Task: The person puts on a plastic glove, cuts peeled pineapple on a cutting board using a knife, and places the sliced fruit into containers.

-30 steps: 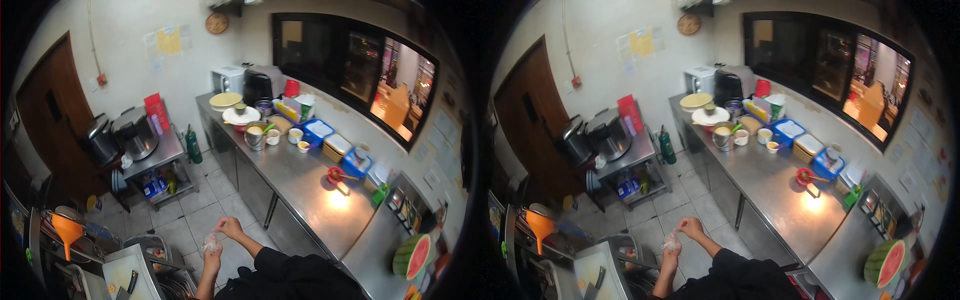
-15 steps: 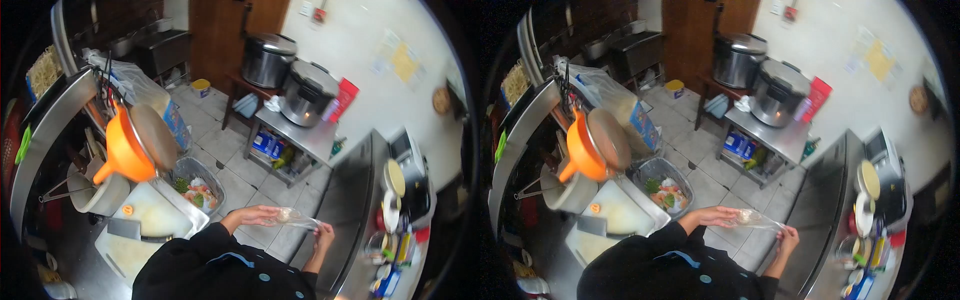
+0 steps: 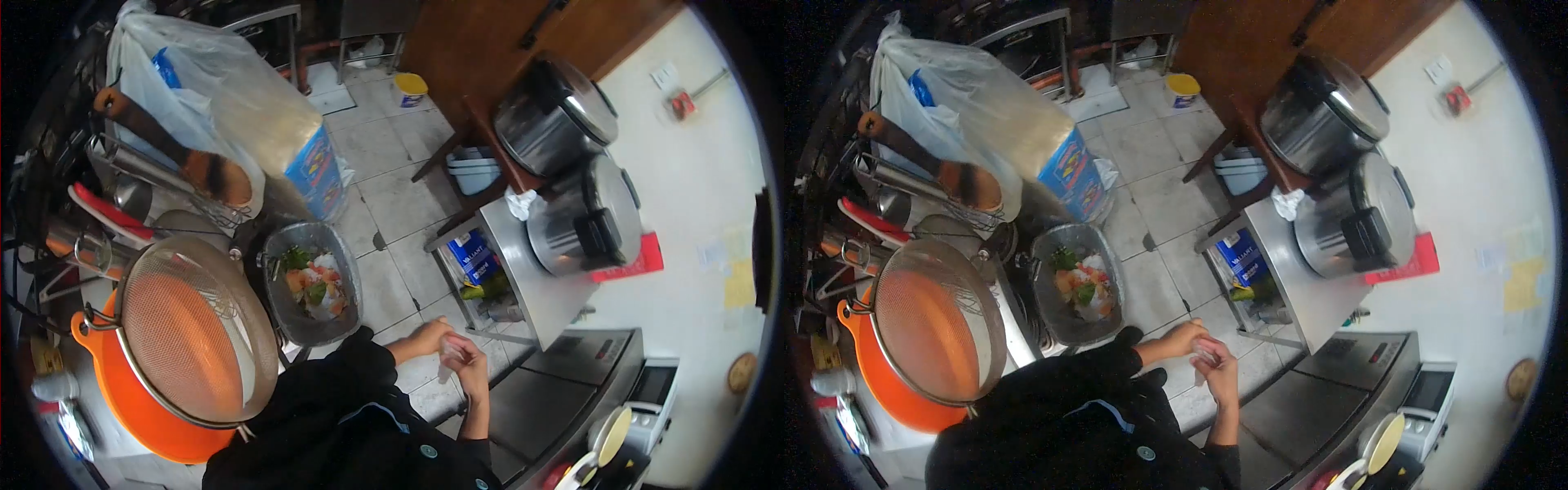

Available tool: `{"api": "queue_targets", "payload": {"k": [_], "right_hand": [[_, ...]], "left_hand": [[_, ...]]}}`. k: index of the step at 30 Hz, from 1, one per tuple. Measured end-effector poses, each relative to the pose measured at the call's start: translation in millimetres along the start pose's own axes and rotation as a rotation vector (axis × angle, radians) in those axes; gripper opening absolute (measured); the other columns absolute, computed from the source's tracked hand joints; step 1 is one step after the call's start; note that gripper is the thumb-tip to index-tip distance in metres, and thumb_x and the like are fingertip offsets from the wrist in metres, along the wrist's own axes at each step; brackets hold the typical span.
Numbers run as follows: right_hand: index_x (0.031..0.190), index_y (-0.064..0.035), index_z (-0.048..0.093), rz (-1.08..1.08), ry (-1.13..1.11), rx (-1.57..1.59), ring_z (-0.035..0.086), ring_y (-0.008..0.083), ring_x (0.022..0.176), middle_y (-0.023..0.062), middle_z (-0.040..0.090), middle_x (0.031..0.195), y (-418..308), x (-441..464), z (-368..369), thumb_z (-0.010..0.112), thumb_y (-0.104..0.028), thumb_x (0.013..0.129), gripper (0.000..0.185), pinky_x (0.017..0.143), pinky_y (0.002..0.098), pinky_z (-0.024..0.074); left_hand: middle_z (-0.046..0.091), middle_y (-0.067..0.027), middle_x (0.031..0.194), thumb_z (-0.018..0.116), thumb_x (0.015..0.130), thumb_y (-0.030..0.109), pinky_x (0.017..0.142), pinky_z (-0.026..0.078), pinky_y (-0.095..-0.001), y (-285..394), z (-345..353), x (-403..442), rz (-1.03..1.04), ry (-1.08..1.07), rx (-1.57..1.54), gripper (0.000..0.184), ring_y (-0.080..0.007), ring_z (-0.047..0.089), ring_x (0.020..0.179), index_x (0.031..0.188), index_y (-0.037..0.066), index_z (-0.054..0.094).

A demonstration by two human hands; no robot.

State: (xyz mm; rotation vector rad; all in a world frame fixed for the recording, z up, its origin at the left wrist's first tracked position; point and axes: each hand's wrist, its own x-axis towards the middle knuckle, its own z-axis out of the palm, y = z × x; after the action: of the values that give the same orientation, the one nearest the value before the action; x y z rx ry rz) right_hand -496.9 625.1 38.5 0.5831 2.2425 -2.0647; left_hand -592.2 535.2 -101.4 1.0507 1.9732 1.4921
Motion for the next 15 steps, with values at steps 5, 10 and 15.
{"api": "queue_targets", "payload": {"k": [5,10,15], "right_hand": [[0.117,-0.0011,0.063,0.172,-0.067,-0.150,0.064,0.0191,0.100,0.0082,0.067,0.109,19.2,25.0,2.3,0.069,0.007,0.079,0.039,0.086,0.0294,0.0515],[0.114,0.0005,0.064,0.220,-0.078,-0.399,0.067,0.0214,0.094,0.0107,0.068,0.104,85.5,3.7,-22.4,0.073,-0.007,0.081,0.035,0.079,0.0295,0.0524],[0.111,0.0011,0.065,0.386,-0.037,-0.386,0.068,0.0206,0.087,0.0126,0.069,0.099,163.9,-52.3,-65.9,0.072,-0.013,0.083,0.032,0.074,0.0318,0.0546]], "left_hand": [[0.063,-0.0181,0.079,0.067,0.067,0.006,0.071,0.050,-0.0427,-65.5,-45.3,-13.9,-0.214,0.349,0.132,0.016,-0.0368,0.062,0.078,0.083,0.006,0.066],[0.065,-0.0170,0.073,0.066,0.071,0.003,0.063,0.054,-0.0378,-71.1,-54.6,16.1,-0.677,0.548,-0.183,0.029,-0.0310,0.066,0.064,0.100,0.008,0.063],[0.063,-0.0059,0.079,0.062,0.080,-0.003,0.062,0.058,-0.0309,-92.7,-90.9,110.6,-0.478,0.536,-0.840,0.038,-0.0174,0.066,0.068,0.117,0.006,0.055]]}}
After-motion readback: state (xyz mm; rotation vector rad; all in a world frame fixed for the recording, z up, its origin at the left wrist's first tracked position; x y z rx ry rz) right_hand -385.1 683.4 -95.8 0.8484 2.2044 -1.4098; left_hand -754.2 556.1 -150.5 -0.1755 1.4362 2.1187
